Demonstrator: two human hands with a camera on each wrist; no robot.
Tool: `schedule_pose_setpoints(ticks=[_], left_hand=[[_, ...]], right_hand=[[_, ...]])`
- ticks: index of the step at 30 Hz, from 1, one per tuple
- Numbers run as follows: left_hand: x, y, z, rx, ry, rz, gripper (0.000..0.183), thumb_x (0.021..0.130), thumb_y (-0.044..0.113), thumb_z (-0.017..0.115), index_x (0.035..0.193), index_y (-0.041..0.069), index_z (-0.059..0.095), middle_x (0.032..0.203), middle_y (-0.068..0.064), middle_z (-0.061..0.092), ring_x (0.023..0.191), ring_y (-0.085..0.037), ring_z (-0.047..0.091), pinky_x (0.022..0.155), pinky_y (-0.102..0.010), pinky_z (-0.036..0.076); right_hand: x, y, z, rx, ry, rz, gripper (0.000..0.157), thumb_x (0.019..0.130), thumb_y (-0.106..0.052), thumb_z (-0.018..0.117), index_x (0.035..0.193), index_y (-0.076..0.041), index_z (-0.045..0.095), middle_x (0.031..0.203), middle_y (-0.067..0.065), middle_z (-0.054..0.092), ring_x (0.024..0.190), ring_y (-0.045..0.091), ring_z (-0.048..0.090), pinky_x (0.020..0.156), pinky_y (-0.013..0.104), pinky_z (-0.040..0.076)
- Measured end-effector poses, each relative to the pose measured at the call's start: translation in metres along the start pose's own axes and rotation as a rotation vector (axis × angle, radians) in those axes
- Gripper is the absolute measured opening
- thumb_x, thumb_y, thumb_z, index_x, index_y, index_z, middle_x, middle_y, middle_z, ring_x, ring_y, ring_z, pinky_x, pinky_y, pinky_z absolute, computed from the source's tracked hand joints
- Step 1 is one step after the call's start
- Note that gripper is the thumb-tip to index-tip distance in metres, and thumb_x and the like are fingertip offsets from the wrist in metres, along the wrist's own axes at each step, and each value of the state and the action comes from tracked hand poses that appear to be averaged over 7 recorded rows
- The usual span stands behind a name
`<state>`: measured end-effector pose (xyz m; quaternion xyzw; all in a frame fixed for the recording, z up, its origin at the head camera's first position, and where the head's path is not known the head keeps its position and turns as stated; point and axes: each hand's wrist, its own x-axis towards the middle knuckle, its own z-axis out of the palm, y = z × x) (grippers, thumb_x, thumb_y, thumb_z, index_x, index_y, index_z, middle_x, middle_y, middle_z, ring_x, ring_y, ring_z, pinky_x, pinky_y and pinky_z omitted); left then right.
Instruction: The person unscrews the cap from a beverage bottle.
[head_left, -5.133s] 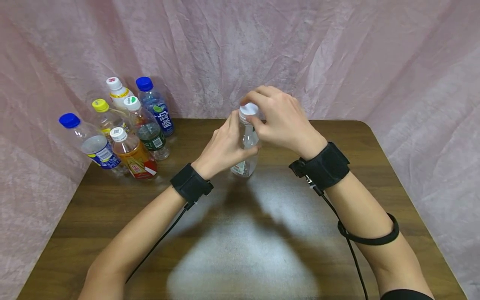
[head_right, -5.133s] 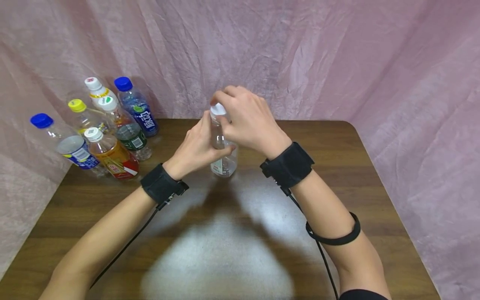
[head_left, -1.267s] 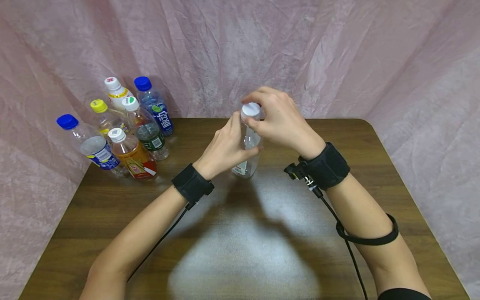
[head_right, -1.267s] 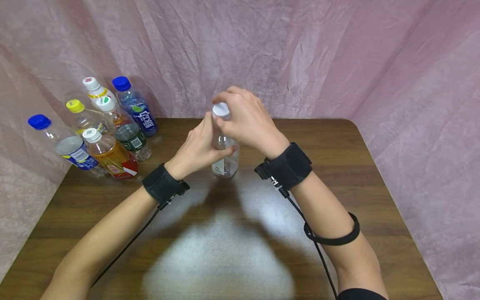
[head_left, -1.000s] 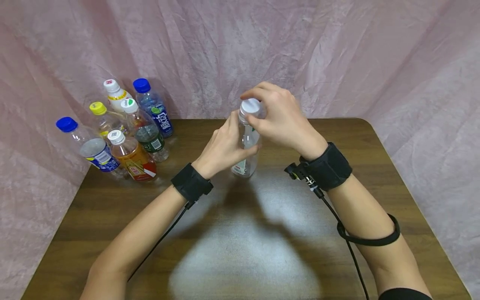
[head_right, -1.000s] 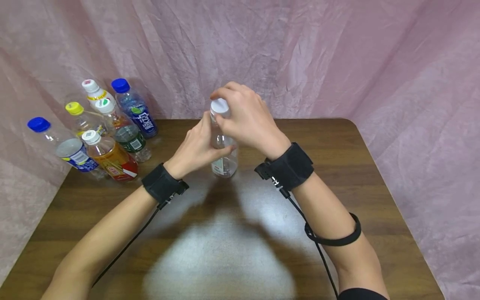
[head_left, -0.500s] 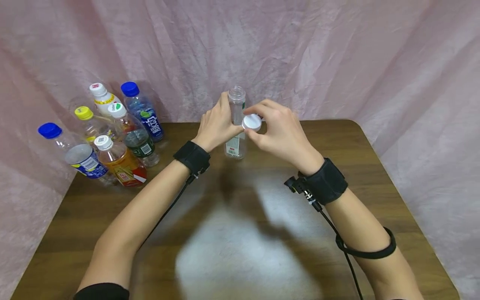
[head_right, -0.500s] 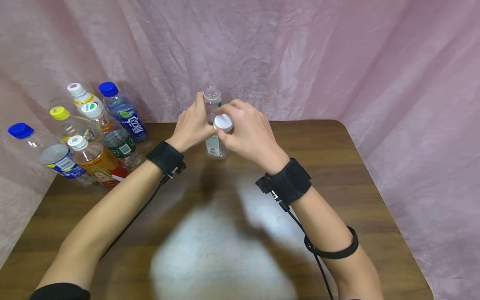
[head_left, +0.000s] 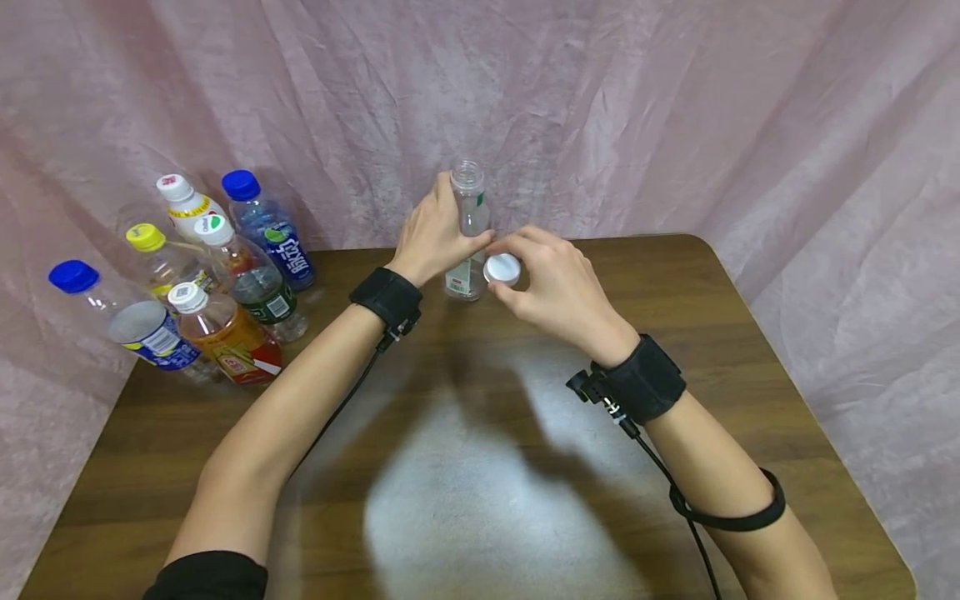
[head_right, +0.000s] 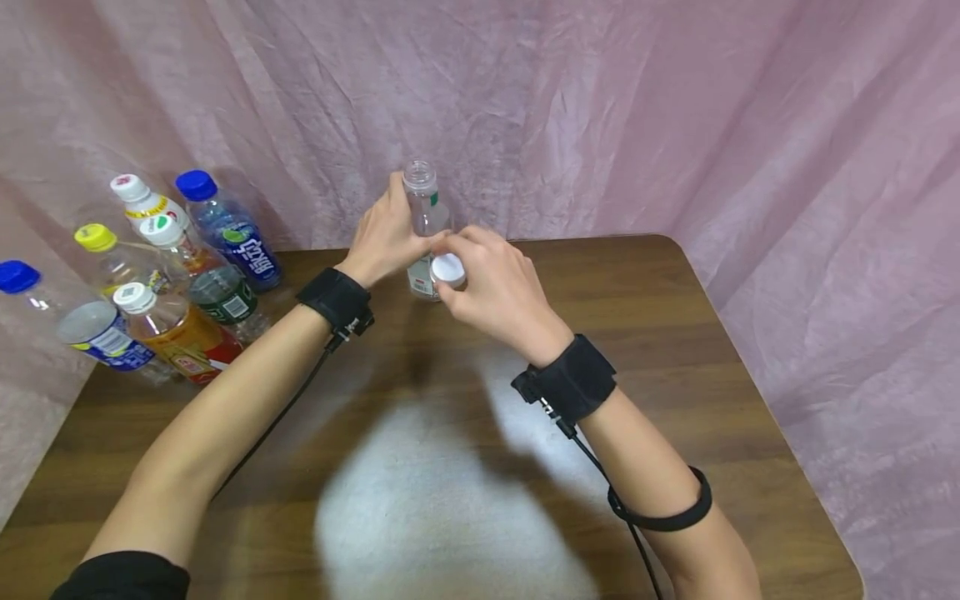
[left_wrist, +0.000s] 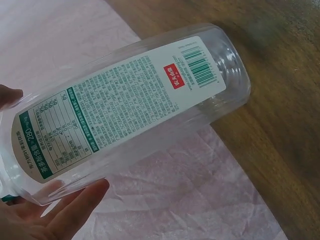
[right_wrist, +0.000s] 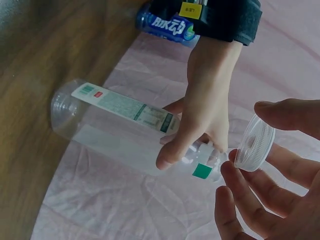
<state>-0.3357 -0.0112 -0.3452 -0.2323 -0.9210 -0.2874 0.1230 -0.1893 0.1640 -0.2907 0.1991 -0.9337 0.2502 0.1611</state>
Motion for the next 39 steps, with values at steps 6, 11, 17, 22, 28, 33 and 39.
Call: schedule_pose_setpoints(ticks=[6, 11, 17, 22, 28, 33, 39], left_hand=[[-0.002, -0.002, 0.002, -0.005, 0.001, -0.04, 0.1, 0.083, 0.054, 0.081, 0.151, 0.004, 0.026, 0.127, -0.019, 0.062, 0.108, -0.035, 0.067, 0.081, -0.046, 0.058], [-0.002, -0.002, 0.003, -0.005, -0.006, -0.074, 0.107, 0.083, 0.056, 0.081, 0.156, 0.005, 0.02, 0.13, -0.021, 0.062, 0.111, -0.039, 0.066, 0.082, -0.05, 0.057], [-0.003, -0.001, 0.002, -0.014, -0.02, -0.085, 0.111, 0.083, 0.055, 0.081, 0.158, 0.006, 0.016, 0.136, -0.022, 0.059, 0.118, -0.041, 0.064, 0.086, -0.052, 0.057], [-0.005, -0.002, 0.004, -0.019, -0.028, -0.084, 0.114, 0.084, 0.055, 0.081, 0.16, 0.006, 0.012, 0.145, -0.022, 0.053, 0.125, -0.042, 0.061, 0.091, -0.053, 0.057], [-0.01, -0.007, 0.003, -0.022, -0.025, -0.081, 0.115, 0.084, 0.053, 0.081, 0.161, 0.007, 0.008, 0.152, -0.021, 0.047, 0.134, -0.04, 0.055, 0.102, -0.053, 0.053], [-0.016, -0.009, -0.002, -0.025, -0.02, -0.099, 0.12, 0.083, 0.058, 0.08, 0.163, 0.009, 0.005, 0.16, -0.02, 0.039, 0.136, -0.041, 0.054, 0.099, -0.055, 0.054], [-0.026, -0.005, -0.016, -0.083, -0.031, -0.109, 0.111, 0.089, 0.076, 0.058, 0.165, 0.019, 0.001, 0.165, -0.013, 0.034, 0.137, -0.038, 0.053, 0.098, -0.055, 0.054]], right_hand=[[-0.003, -0.001, 0.005, 0.002, -0.014, 0.001, 0.034, 0.085, -0.024, 0.08, 0.118, -0.013, 0.075, 0.112, 0.003, 0.071, 0.095, 0.024, 0.068, 0.077, 0.044, 0.053], [-0.004, -0.002, 0.007, 0.004, -0.019, 0.005, 0.036, 0.085, -0.023, 0.081, 0.118, -0.012, 0.075, 0.114, 0.004, 0.072, 0.099, 0.024, 0.068, 0.081, 0.045, 0.054], [-0.004, 0.0, 0.011, 0.005, -0.032, 0.003, 0.036, 0.085, -0.023, 0.08, 0.119, -0.012, 0.075, 0.112, 0.004, 0.072, 0.095, 0.024, 0.068, 0.079, 0.044, 0.054], [-0.004, 0.0, 0.014, 0.003, -0.036, 0.0, 0.035, 0.085, -0.023, 0.081, 0.118, -0.012, 0.075, 0.11, 0.004, 0.071, 0.093, 0.023, 0.067, 0.077, 0.043, 0.054], [-0.005, -0.002, 0.018, 0.012, -0.045, 0.0, 0.037, 0.084, -0.024, 0.082, 0.119, -0.013, 0.075, 0.112, 0.004, 0.071, 0.094, 0.024, 0.068, 0.077, 0.044, 0.054], [-0.003, -0.002, 0.02, 0.013, -0.048, -0.003, 0.036, 0.084, -0.024, 0.082, 0.118, -0.013, 0.075, 0.112, 0.005, 0.071, 0.094, 0.026, 0.067, 0.076, 0.044, 0.054], [0.004, 0.001, 0.02, 0.016, -0.057, 0.004, 0.036, 0.084, -0.021, 0.082, 0.118, -0.011, 0.075, 0.112, 0.008, 0.071, 0.095, 0.027, 0.068, 0.079, 0.045, 0.053]])
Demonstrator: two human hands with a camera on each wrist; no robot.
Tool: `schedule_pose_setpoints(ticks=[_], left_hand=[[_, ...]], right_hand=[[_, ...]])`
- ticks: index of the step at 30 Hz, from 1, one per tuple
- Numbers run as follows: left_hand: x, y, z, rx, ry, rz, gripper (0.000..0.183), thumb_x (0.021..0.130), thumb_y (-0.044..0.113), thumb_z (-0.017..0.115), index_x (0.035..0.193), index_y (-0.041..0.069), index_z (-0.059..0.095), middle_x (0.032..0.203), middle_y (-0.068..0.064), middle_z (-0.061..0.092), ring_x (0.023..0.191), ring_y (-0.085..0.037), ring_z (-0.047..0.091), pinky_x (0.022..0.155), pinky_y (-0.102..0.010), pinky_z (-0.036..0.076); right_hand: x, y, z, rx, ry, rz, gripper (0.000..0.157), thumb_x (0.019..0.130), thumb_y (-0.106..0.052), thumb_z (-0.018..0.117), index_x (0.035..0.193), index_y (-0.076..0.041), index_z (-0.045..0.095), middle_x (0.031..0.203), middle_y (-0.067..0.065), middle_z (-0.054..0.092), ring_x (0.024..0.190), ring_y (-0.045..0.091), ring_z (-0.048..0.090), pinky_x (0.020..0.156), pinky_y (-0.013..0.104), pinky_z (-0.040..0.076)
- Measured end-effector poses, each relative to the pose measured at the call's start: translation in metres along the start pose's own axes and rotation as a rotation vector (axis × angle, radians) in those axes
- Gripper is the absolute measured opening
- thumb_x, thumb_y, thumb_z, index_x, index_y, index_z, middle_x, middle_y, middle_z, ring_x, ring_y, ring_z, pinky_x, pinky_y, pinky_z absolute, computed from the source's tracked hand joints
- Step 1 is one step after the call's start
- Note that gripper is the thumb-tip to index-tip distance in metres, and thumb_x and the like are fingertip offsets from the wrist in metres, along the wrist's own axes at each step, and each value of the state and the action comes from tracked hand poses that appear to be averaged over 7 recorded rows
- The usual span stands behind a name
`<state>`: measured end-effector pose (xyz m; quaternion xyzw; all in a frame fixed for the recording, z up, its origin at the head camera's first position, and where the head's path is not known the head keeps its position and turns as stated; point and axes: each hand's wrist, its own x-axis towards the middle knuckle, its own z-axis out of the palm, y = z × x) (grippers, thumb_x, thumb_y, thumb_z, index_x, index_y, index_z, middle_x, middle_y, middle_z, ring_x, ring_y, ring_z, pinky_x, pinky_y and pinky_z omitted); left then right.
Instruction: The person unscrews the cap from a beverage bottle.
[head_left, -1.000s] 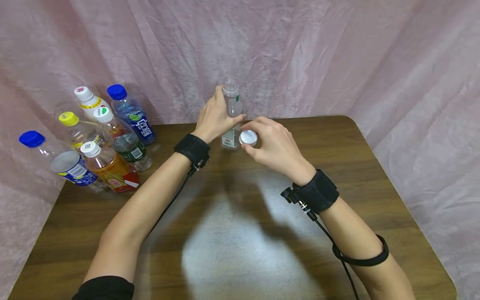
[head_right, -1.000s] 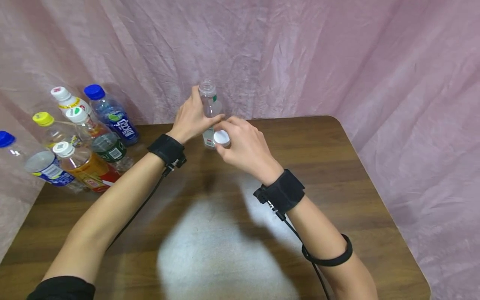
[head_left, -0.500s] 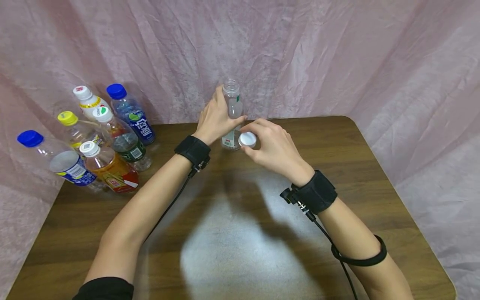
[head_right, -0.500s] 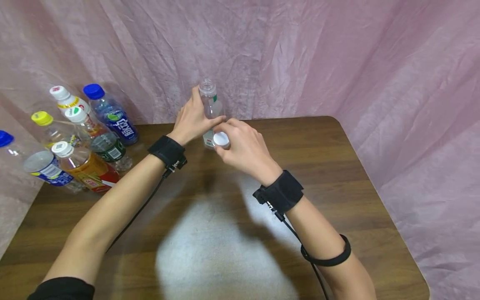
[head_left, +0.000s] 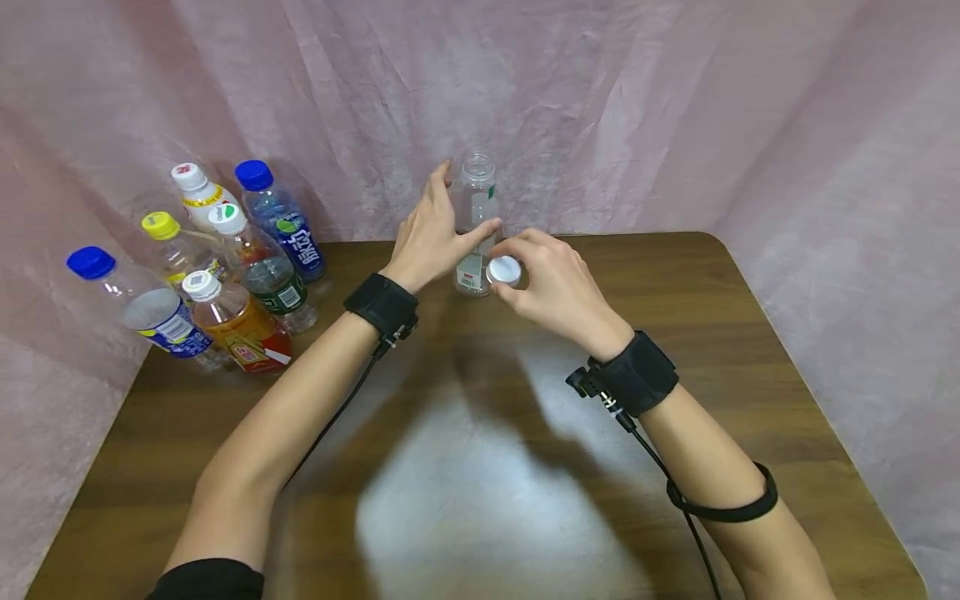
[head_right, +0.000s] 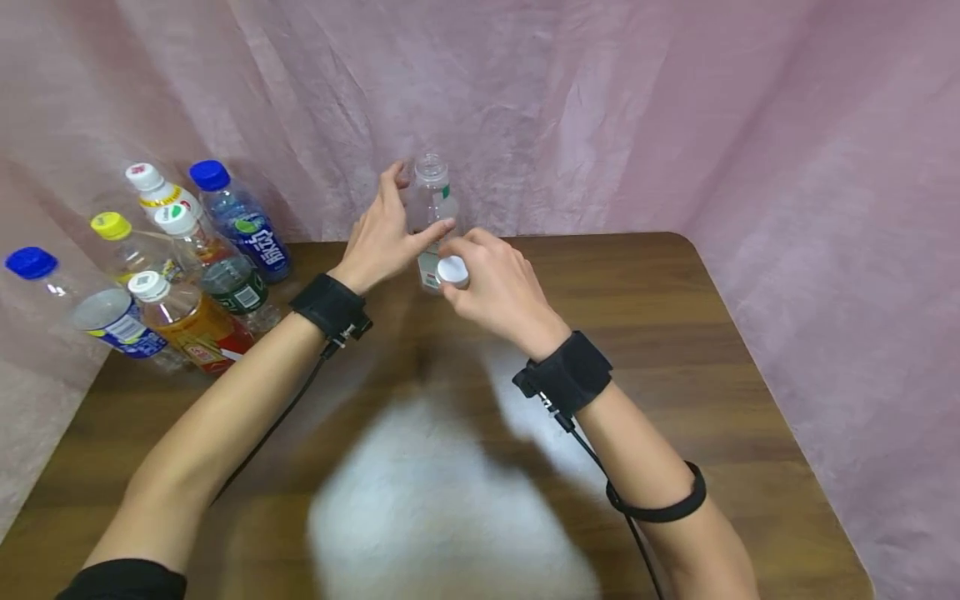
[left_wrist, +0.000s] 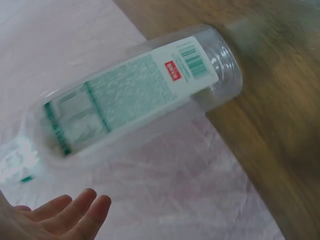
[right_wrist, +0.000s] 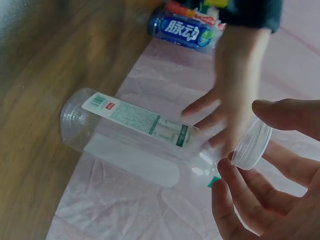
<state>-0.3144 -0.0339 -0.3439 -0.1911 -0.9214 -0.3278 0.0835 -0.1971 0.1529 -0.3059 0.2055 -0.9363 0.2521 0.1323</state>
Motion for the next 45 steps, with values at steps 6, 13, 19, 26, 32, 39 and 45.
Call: schedule_pose_setpoints(ticks=[6, 13, 19, 26, 32, 39, 45], left_hand=[[-0.028, 0.002, -0.022, -0.052, 0.053, -0.003, 0.091, 0.098, 0.073, 0.041, 0.164, 0.02, 0.007, 0.163, -0.012, 0.038, 0.136, -0.037, 0.053, 0.105, -0.055, 0.048], [-0.062, 0.001, -0.043, -0.048, 0.161, 0.054, 0.08, 0.099, 0.061, 0.055, 0.159, 0.016, 0.026, 0.152, -0.01, 0.05, 0.134, -0.028, 0.056, 0.101, -0.05, 0.051], [-0.089, -0.014, -0.058, -0.028, 0.241, 0.049, 0.074, 0.098, 0.053, 0.062, 0.154, 0.012, 0.036, 0.145, -0.012, 0.055, 0.129, -0.028, 0.059, 0.095, -0.051, 0.052], [-0.123, -0.038, -0.071, -0.026, 0.359, 0.052, 0.06, 0.096, 0.037, 0.07, 0.144, 0.008, 0.049, 0.137, -0.012, 0.062, 0.117, -0.03, 0.066, 0.089, -0.047, 0.053], [-0.151, -0.055, -0.083, -0.048, 0.448, 0.045, 0.05, 0.094, 0.026, 0.072, 0.137, 0.004, 0.057, 0.126, -0.017, 0.066, 0.108, -0.032, 0.068, 0.086, -0.036, 0.05], [-0.165, -0.07, -0.092, -0.078, 0.531, 0.026, 0.046, 0.092, 0.022, 0.074, 0.132, 0.004, 0.061, 0.116, -0.018, 0.069, 0.102, -0.031, 0.068, 0.083, -0.009, 0.045], [-0.17, -0.085, -0.111, -0.055, 0.625, -0.036, 0.048, 0.09, 0.023, 0.076, 0.132, 0.005, 0.063, 0.12, -0.017, 0.069, 0.106, -0.031, 0.068, 0.084, -0.005, 0.042]], right_hand=[[0.011, 0.013, 0.016, 0.012, -0.075, -0.008, 0.033, 0.084, -0.014, 0.079, 0.116, -0.007, 0.074, 0.108, 0.013, 0.07, 0.095, 0.029, 0.067, 0.079, 0.046, 0.053], [0.013, 0.045, 0.046, -0.025, -0.179, 0.047, 0.028, 0.082, -0.008, 0.076, 0.11, -0.005, 0.073, 0.103, 0.015, 0.069, 0.093, 0.032, 0.067, 0.08, 0.046, 0.056], [0.009, 0.066, 0.069, -0.16, -0.262, 0.076, 0.023, 0.083, -0.013, 0.075, 0.106, -0.01, 0.071, 0.101, 0.011, 0.067, 0.087, 0.032, 0.067, 0.071, 0.048, 0.056], [0.005, 0.075, 0.087, -0.244, -0.306, 0.143, 0.026, 0.087, -0.022, 0.08, 0.109, -0.012, 0.071, 0.104, 0.008, 0.068, 0.088, 0.028, 0.067, 0.066, 0.048, 0.056], [-0.001, 0.084, 0.092, -0.232, -0.307, 0.176, 0.029, 0.085, -0.025, 0.084, 0.108, -0.011, 0.071, 0.104, 0.009, 0.068, 0.09, 0.03, 0.068, 0.069, 0.05, 0.057], [-0.012, 0.095, 0.087, -0.234, -0.343, 0.218, 0.031, 0.087, -0.023, 0.083, 0.113, -0.011, 0.072, 0.112, 0.011, 0.07, 0.102, 0.034, 0.069, 0.082, 0.053, 0.058], [-0.013, 0.09, 0.088, -0.24, -0.343, 0.244, 0.041, 0.084, -0.033, 0.087, 0.113, -0.012, 0.068, 0.109, 0.009, 0.068, 0.097, 0.032, 0.069, 0.076, 0.051, 0.057]])
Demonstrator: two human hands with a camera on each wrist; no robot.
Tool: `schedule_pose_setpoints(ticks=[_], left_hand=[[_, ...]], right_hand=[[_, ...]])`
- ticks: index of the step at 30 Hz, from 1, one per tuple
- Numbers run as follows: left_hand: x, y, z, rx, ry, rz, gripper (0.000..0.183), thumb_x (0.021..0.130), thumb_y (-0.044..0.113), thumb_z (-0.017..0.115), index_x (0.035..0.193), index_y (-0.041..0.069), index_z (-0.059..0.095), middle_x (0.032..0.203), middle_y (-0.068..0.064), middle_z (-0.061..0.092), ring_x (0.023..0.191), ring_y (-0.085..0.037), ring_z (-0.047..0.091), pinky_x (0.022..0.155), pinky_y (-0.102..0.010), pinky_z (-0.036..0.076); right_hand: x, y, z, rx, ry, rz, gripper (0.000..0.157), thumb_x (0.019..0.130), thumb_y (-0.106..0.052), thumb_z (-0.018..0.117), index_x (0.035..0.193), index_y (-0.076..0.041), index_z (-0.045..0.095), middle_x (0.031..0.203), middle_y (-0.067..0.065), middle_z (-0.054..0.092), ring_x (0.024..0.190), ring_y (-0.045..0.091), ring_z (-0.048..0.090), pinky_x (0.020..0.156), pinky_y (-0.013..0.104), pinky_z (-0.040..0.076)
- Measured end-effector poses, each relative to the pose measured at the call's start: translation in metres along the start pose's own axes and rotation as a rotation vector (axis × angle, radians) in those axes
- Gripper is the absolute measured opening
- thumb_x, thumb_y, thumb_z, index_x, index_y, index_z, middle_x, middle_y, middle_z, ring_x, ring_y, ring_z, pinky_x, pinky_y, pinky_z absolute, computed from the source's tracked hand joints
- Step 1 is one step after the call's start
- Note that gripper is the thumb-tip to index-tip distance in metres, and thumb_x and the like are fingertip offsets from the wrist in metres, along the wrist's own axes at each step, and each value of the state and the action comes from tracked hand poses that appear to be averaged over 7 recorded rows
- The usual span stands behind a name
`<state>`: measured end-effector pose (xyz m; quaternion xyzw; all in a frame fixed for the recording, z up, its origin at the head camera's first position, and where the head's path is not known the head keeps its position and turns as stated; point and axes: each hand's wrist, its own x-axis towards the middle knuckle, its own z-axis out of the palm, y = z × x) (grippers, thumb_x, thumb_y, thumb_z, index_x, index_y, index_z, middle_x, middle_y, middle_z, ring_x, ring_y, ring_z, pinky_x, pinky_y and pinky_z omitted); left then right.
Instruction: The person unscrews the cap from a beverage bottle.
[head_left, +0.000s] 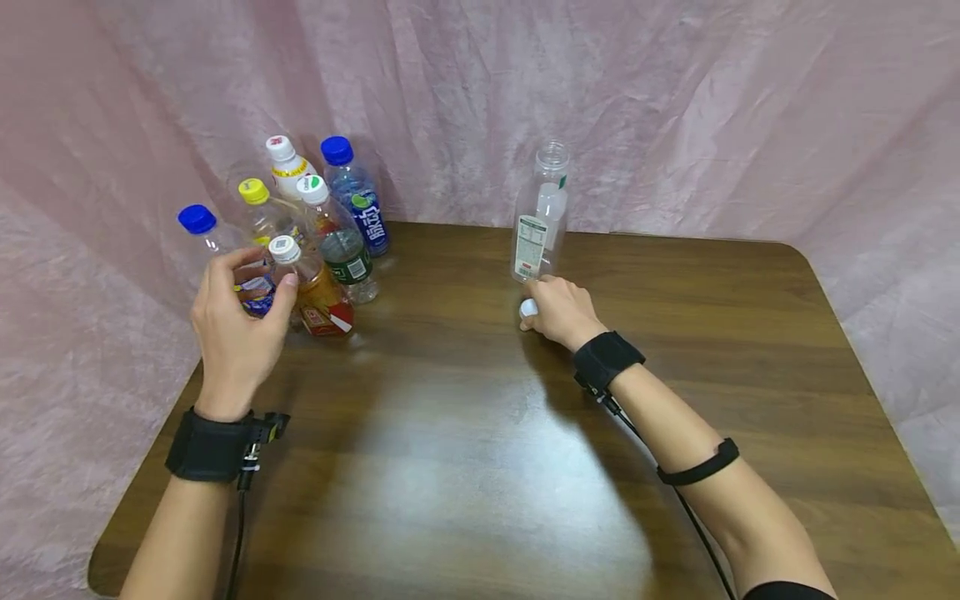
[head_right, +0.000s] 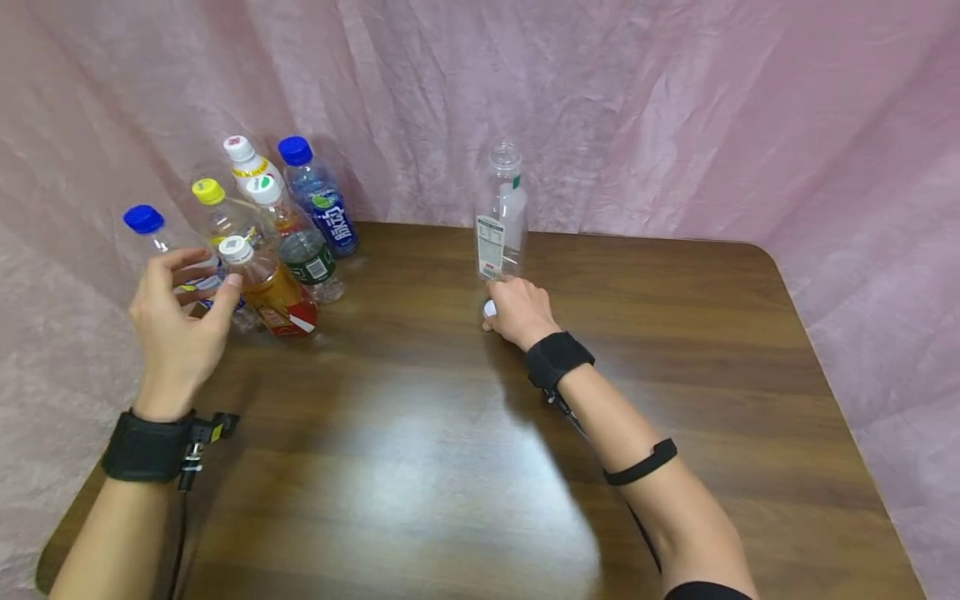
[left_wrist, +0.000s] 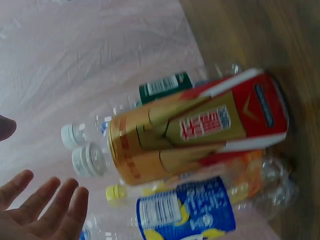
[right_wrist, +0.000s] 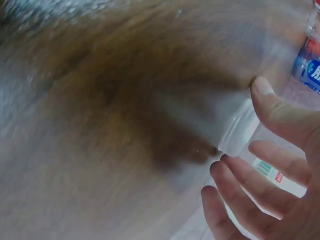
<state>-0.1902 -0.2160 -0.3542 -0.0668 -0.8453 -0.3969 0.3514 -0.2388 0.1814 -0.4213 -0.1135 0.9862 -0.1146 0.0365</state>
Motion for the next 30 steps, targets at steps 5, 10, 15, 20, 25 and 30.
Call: schedule_pose_setpoints(ticks=[5, 10, 15, 20, 25, 30], left_hand=[[0.009, -0.008, -0.013, 0.11, 0.001, -0.025, 0.064, 0.085, 0.035, 0.079, 0.136, 0.004, 0.057, 0.13, -0.018, 0.065, 0.115, -0.036, 0.066, 0.088, -0.015, 0.041], [0.017, -0.012, -0.016, 0.194, -0.084, -0.078, 0.079, 0.083, 0.044, 0.081, 0.145, 0.008, 0.048, 0.139, -0.018, 0.061, 0.116, -0.041, 0.065, 0.09, -0.05, 0.046], [0.02, -0.014, -0.005, 0.297, -0.176, -0.141, 0.086, 0.085, 0.057, 0.074, 0.149, 0.008, 0.045, 0.131, -0.023, 0.064, 0.103, -0.047, 0.064, 0.077, -0.058, 0.044], [0.018, -0.019, 0.007, 0.377, -0.216, -0.171, 0.091, 0.084, 0.065, 0.072, 0.15, 0.008, 0.046, 0.12, -0.032, 0.066, 0.095, -0.054, 0.061, 0.07, -0.064, 0.044], [0.014, -0.021, 0.016, 0.391, -0.237, -0.205, 0.093, 0.081, 0.066, 0.075, 0.147, 0.006, 0.047, 0.119, -0.034, 0.066, 0.098, -0.06, 0.06, 0.073, -0.07, 0.045], [0.009, -0.022, 0.025, 0.392, -0.266, -0.205, 0.092, 0.083, 0.061, 0.077, 0.143, -0.001, 0.047, 0.119, -0.036, 0.065, 0.098, -0.063, 0.059, 0.074, -0.071, 0.044]], right_hand=[[-0.007, -0.003, -0.006, -0.006, 0.022, 0.017, 0.054, 0.083, -0.042, 0.086, 0.121, -0.011, 0.063, 0.107, 0.01, 0.067, 0.096, 0.033, 0.069, 0.073, 0.052, 0.056], [-0.014, 0.001, -0.016, -0.013, 0.058, 0.04, 0.053, 0.089, -0.044, 0.08, 0.124, -0.009, 0.062, 0.101, 0.009, 0.064, 0.092, 0.032, 0.068, 0.071, 0.051, 0.054], [-0.02, 0.009, -0.022, -0.026, 0.087, 0.082, 0.053, 0.092, -0.047, 0.075, 0.125, -0.008, 0.061, 0.105, 0.011, 0.066, 0.096, 0.035, 0.069, 0.073, 0.053, 0.056], [-0.029, 0.016, -0.022, -0.031, 0.098, 0.091, 0.055, 0.094, -0.046, 0.073, 0.131, -0.007, 0.061, 0.111, 0.013, 0.068, 0.097, 0.037, 0.07, 0.074, 0.053, 0.057], [-0.036, 0.02, -0.021, -0.026, 0.108, 0.094, 0.05, 0.094, -0.043, 0.074, 0.126, -0.006, 0.063, 0.103, 0.012, 0.067, 0.09, 0.034, 0.069, 0.07, 0.052, 0.056], [-0.041, 0.024, -0.023, -0.019, 0.119, 0.1, 0.049, 0.094, -0.043, 0.074, 0.126, -0.007, 0.063, 0.104, 0.012, 0.068, 0.094, 0.033, 0.069, 0.072, 0.052, 0.056]])
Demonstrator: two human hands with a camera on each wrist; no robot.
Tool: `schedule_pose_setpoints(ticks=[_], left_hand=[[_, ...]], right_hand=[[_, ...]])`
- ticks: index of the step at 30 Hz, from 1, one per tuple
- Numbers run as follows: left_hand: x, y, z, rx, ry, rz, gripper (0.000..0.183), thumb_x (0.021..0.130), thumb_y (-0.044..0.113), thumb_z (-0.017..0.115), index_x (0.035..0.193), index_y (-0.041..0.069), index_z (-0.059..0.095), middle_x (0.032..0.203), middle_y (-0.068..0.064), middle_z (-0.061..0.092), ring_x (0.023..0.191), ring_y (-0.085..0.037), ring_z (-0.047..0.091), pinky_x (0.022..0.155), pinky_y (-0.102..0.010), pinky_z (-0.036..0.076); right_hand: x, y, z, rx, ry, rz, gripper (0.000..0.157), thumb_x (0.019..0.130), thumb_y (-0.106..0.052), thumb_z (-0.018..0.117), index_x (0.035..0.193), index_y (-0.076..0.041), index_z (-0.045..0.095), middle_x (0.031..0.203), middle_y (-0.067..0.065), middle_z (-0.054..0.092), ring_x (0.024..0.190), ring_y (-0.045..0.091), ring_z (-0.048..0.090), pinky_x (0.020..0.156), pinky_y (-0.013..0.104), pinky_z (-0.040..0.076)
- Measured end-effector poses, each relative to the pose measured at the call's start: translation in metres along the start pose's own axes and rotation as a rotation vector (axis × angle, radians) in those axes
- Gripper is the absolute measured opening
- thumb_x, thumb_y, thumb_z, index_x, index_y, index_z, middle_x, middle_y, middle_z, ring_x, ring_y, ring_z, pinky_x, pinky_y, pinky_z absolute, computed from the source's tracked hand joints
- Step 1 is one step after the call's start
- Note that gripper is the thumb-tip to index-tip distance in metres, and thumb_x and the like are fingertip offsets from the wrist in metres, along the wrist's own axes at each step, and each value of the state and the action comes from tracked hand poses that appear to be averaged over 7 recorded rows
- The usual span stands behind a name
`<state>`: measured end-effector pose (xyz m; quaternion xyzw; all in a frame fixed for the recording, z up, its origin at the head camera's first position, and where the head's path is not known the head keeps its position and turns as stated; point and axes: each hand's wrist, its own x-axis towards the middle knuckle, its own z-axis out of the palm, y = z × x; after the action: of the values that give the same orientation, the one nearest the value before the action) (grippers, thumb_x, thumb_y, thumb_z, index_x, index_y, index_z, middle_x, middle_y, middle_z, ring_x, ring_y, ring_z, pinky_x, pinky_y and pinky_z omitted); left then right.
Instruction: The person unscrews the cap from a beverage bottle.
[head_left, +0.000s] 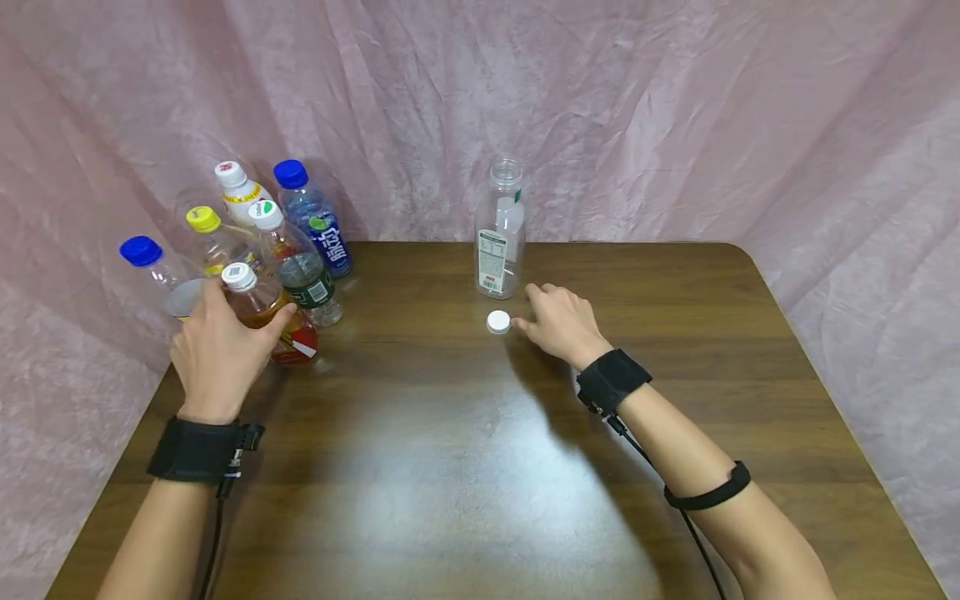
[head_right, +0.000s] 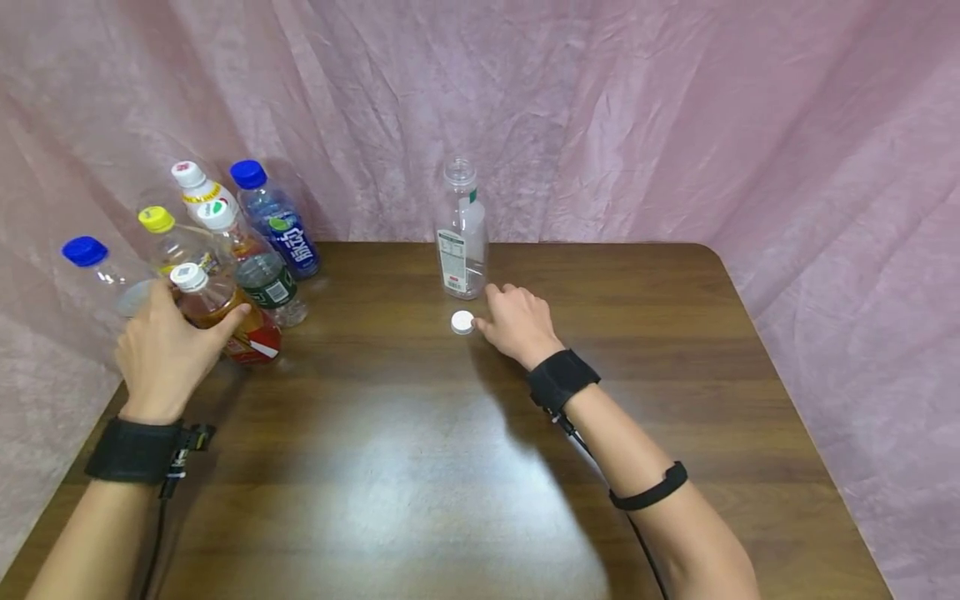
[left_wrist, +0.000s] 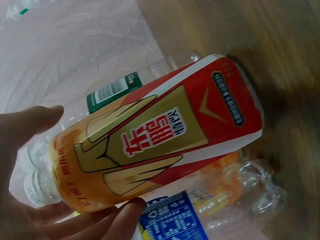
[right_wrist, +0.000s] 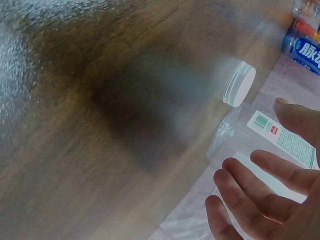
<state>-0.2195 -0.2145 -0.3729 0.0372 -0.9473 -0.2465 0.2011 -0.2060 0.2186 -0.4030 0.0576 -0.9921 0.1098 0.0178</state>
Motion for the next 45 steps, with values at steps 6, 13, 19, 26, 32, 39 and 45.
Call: schedule_pose_setpoints(ticks=[6, 13, 19, 26, 32, 39, 45], left_hand=[[-0.004, -0.005, 0.004, -0.022, -0.03, -0.008, 0.085, 0.089, 0.054, 0.074, 0.145, -0.002, 0.043, 0.126, -0.038, 0.062, 0.105, -0.065, 0.058, 0.078, -0.073, 0.044], [-0.009, -0.003, -0.001, -0.059, -0.005, 0.009, 0.081, 0.088, 0.049, 0.076, 0.141, -0.003, 0.047, 0.125, -0.037, 0.063, 0.107, -0.063, 0.058, 0.084, -0.073, 0.043], [-0.015, 0.016, -0.017, -0.117, 0.08, 0.122, 0.076, 0.084, 0.045, 0.08, 0.136, -0.003, 0.053, 0.112, -0.033, 0.068, 0.097, -0.055, 0.063, 0.078, -0.067, 0.046], [-0.02, 0.07, -0.017, -0.217, 0.094, 0.344, 0.07, 0.079, 0.041, 0.086, 0.128, 0.0, 0.058, 0.1, -0.022, 0.067, 0.087, -0.042, 0.064, 0.07, -0.057, 0.046], [-0.027, 0.129, 0.006, -0.274, -0.008, 0.535, 0.069, 0.08, 0.045, 0.085, 0.13, 0.005, 0.059, 0.101, -0.013, 0.068, 0.083, -0.031, 0.063, 0.068, -0.05, 0.049], [-0.032, 0.178, 0.048, -0.338, -0.172, 0.65, 0.069, 0.083, 0.047, 0.082, 0.135, 0.01, 0.054, 0.11, -0.008, 0.068, 0.092, -0.024, 0.067, 0.073, -0.045, 0.056], [-0.035, 0.201, 0.076, -0.36, -0.27, 0.697, 0.067, 0.086, 0.047, 0.079, 0.137, 0.011, 0.053, 0.112, -0.008, 0.068, 0.096, -0.023, 0.07, 0.076, -0.044, 0.059]], right_hand=[[-0.002, -0.001, 0.001, 0.017, 0.01, -0.002, 0.047, 0.094, -0.042, 0.074, 0.125, -0.008, 0.064, 0.101, 0.009, 0.067, 0.095, 0.033, 0.068, 0.074, 0.052, 0.056], [-0.005, -0.002, 0.0, 0.023, 0.02, -0.009, 0.046, 0.094, -0.041, 0.074, 0.125, -0.008, 0.065, 0.103, 0.01, 0.068, 0.095, 0.034, 0.069, 0.074, 0.052, 0.057], [-0.005, 0.0, -0.007, 0.019, 0.037, -0.009, 0.044, 0.095, -0.039, 0.072, 0.125, -0.007, 0.064, 0.105, 0.011, 0.069, 0.094, 0.035, 0.07, 0.073, 0.053, 0.057], [-0.005, -0.004, -0.024, 0.02, 0.1, -0.039, 0.041, 0.095, -0.038, 0.072, 0.123, -0.009, 0.064, 0.104, 0.01, 0.069, 0.093, 0.035, 0.07, 0.072, 0.053, 0.057], [-0.007, -0.011, -0.048, 0.03, 0.182, -0.053, 0.035, 0.097, -0.039, 0.069, 0.12, -0.013, 0.066, 0.097, 0.006, 0.067, 0.086, 0.031, 0.069, 0.068, 0.05, 0.055], [-0.014, -0.016, -0.083, -0.009, 0.264, -0.085, 0.033, 0.098, -0.038, 0.068, 0.119, -0.012, 0.066, 0.105, 0.009, 0.071, 0.091, 0.036, 0.071, 0.068, 0.053, 0.056], [-0.02, -0.017, -0.107, 0.013, 0.321, -0.067, 0.033, 0.098, -0.038, 0.069, 0.121, -0.014, 0.067, 0.108, 0.008, 0.072, 0.089, 0.037, 0.071, 0.068, 0.052, 0.054]])
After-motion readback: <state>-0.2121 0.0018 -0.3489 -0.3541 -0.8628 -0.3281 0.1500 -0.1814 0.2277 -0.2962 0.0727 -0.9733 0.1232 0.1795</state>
